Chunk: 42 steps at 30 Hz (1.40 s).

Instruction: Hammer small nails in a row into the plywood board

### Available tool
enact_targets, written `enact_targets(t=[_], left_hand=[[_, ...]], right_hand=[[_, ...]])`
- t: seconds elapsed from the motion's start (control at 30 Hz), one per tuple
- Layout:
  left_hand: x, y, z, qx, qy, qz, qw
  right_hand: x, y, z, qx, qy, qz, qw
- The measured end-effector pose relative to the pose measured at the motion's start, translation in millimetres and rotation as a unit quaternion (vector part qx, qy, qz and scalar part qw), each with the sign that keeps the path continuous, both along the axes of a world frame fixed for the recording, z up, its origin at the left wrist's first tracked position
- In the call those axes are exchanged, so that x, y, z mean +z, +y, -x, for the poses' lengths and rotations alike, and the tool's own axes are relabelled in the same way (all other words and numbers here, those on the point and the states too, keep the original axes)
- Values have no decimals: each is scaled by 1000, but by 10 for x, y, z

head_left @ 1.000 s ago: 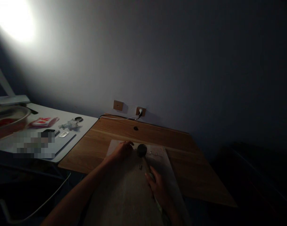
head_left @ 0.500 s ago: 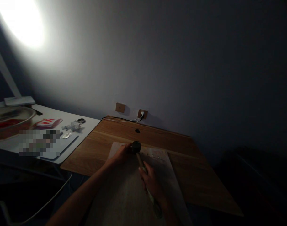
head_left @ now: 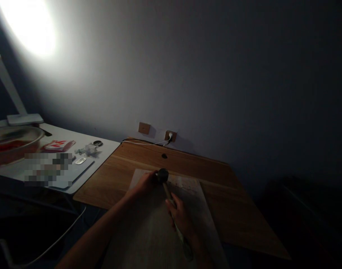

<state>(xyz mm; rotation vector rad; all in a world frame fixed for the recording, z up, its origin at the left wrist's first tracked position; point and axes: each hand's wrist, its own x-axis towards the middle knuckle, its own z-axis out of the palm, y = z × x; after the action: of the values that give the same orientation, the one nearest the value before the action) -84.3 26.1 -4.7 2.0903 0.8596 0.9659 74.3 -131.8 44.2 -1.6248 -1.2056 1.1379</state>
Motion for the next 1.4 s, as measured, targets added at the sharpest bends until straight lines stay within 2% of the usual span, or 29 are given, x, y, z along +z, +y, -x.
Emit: enact_targets(t=[0.1, 0.23, 0.4, 0.5, 0.63, 0.77, 0.83, 0.9, 0.97, 1.03, 1.13, 1.27, 1.4], left_hand=[[-3, 0, 4, -1, 7, 3, 1000], [-92, 65, -12, 14, 12, -13, 1000], [-136, 88, -14, 14, 10, -14, 1000], [-85, 58, -5, 1, 6, -1, 1000], [-19, 40, 16, -3, 45, 17, 999], [112, -93, 36, 23, 78, -54, 995], [214, -234, 10, -10, 89, -108, 990], [313, -391, -51, -82, 129, -179, 972], [380, -530, -134, -152, 181, -262, 936], [403, -629, -211, -189, 216, -332, 899], [382, -705, -270, -193, 236, -390, 869], [371, -734, -256, -172, 255, -430, 849], [424, -743, -246, -168, 262, -456, 834]], right_hand=[[-12, -1, 9, 3, -15, -12, 1000], [-40, -24, 14, -5, -14, -8, 1000], [8, -45, 17, -2, 2, -3, 1000], [30, -58, 6, 11, 3, -10, 1000], [20, -154, -102, -19, 25, 0, 1000], [53, -365, -300, -62, 32, 58, 996], [83, -479, -384, -81, 30, 76, 993], [96, -570, -441, -92, 26, 88, 992], [81, -627, -471, -96, 21, 94, 991], [38, -651, -485, -98, 19, 90, 991], [-42, -652, -493, -104, 29, 78, 991], [-117, -648, -500, -106, 50, 72, 991], [-159, -657, -501, -114, 54, 76, 989]])
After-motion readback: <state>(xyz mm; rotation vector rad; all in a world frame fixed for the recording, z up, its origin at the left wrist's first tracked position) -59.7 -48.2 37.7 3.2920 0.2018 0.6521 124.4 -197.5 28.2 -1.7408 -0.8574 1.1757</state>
